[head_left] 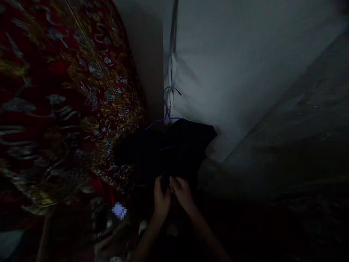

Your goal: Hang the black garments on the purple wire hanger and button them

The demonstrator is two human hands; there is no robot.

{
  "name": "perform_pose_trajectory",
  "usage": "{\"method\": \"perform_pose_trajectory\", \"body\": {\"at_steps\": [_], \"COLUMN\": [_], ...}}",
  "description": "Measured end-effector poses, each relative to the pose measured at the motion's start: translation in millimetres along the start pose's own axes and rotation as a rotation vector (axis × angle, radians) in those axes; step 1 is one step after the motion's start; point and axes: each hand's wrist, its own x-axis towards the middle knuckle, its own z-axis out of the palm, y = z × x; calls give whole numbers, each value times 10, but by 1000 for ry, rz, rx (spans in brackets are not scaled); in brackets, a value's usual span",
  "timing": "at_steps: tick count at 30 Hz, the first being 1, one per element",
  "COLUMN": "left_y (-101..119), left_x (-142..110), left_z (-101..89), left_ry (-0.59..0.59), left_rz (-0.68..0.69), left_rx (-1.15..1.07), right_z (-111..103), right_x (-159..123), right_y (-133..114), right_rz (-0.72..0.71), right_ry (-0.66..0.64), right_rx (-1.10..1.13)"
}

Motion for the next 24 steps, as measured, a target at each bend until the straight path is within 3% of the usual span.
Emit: {"method": "perform_pose_trajectory", "body": {"at_steps": [6, 10, 15, 18, 21, 24], "left_y": [434, 496, 415, 483, 610, 707], "left_x": [329, 327, 118, 102, 141, 144], "left_z": [-18, -84, -172, -247, -329, -393], "left_ry": [-161, -161, -107, -91, -110, -108], "left_rz": [167, 192, 129, 108, 142, 165], "left_rx": [-39, -13, -10, -69, -116, -135], "right_z": [-99, -101, -190, -264, -277, -224], "right_x": [30, 47, 199, 291, 242, 75], "right_y": [-108, -235, -788, -1047, -943, -555], "right_rz": [-14, 15, -42, -117, -133, -164], "right_ry": [-123, -231, -207, -344, -464, -342], "right_rx": [-45, 72, 171, 10, -144, -107]}}
